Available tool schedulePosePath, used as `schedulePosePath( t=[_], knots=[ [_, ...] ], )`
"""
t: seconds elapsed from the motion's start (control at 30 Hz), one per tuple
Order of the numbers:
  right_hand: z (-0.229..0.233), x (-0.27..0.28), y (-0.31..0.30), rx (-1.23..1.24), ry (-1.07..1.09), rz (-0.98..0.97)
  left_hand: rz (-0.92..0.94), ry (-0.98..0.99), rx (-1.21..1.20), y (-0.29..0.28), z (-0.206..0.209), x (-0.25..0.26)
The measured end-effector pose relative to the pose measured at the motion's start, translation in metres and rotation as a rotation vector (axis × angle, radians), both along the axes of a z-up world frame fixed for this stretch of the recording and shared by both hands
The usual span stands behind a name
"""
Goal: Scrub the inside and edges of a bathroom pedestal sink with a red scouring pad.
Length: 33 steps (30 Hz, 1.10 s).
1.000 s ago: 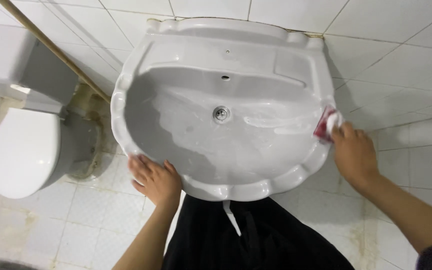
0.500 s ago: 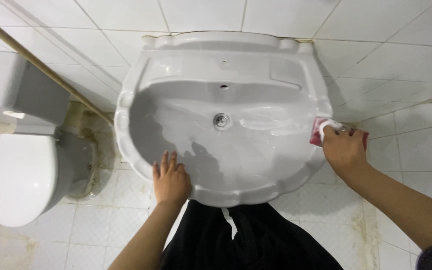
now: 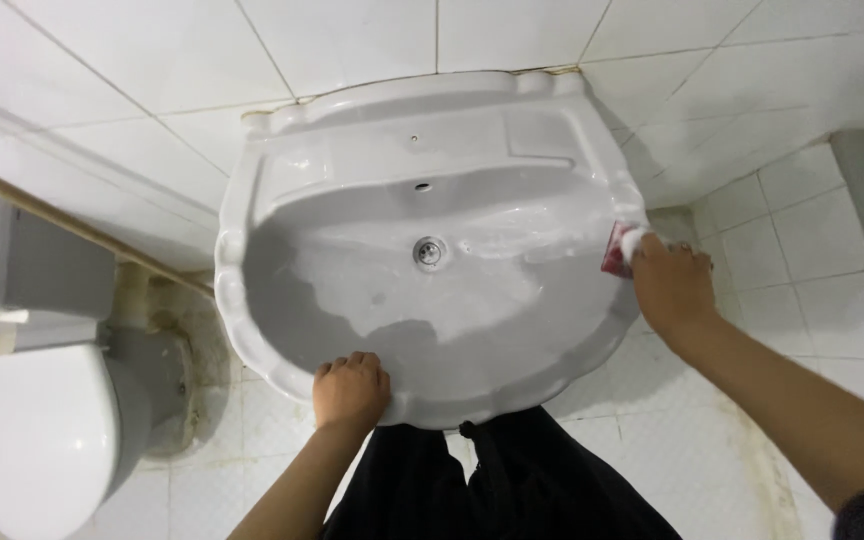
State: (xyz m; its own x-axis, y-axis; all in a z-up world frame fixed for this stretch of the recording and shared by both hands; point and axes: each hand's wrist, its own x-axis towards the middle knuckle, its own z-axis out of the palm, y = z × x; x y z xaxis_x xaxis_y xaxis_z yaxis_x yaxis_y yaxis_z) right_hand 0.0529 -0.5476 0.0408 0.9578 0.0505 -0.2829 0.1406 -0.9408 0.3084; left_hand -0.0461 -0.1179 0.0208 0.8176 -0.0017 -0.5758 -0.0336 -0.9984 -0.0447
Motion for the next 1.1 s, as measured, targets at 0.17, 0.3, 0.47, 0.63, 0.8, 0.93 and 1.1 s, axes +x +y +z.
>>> schedulePosePath(
  t=[0.17,0.3,0.47,0.63,0.8,0.93,1.1],
  knots=[
    [-0.020,0.010,0.000,-0.180,0.053,0.056,0.008,-0.024,-0.055,0.004,-0.008,0.003],
    [-0.004,-0.004,0.010,-0.025,-0.066,-0.020,0.029,-0.057,-0.076,0.004,-0.005,0.001],
    [-0.002,-0.020,0.014,0.007,-0.012,-0.105,-0.004,0.000,-0.086,0.007,-0.010,0.003],
    [-0.024,0.011,0.016,-0.176,-0.048,-0.038,-0.036,0.044,-0.114,0.012,-0.018,0.009],
    [-0.014,-0.001,0.017,-0.064,0.020,-0.184,-0.052,0.063,-0.126,0.016,-0.020,0.015],
    [0.001,-0.028,0.016,0.077,-0.093,-0.172,-0.068,0.129,-0.142,0.010,-0.011,0.019],
    [-0.006,-0.065,0.037,0.003,-0.044,-0.205,-0.094,0.046,-0.205,0.017,-0.016,0.011]
  ],
)
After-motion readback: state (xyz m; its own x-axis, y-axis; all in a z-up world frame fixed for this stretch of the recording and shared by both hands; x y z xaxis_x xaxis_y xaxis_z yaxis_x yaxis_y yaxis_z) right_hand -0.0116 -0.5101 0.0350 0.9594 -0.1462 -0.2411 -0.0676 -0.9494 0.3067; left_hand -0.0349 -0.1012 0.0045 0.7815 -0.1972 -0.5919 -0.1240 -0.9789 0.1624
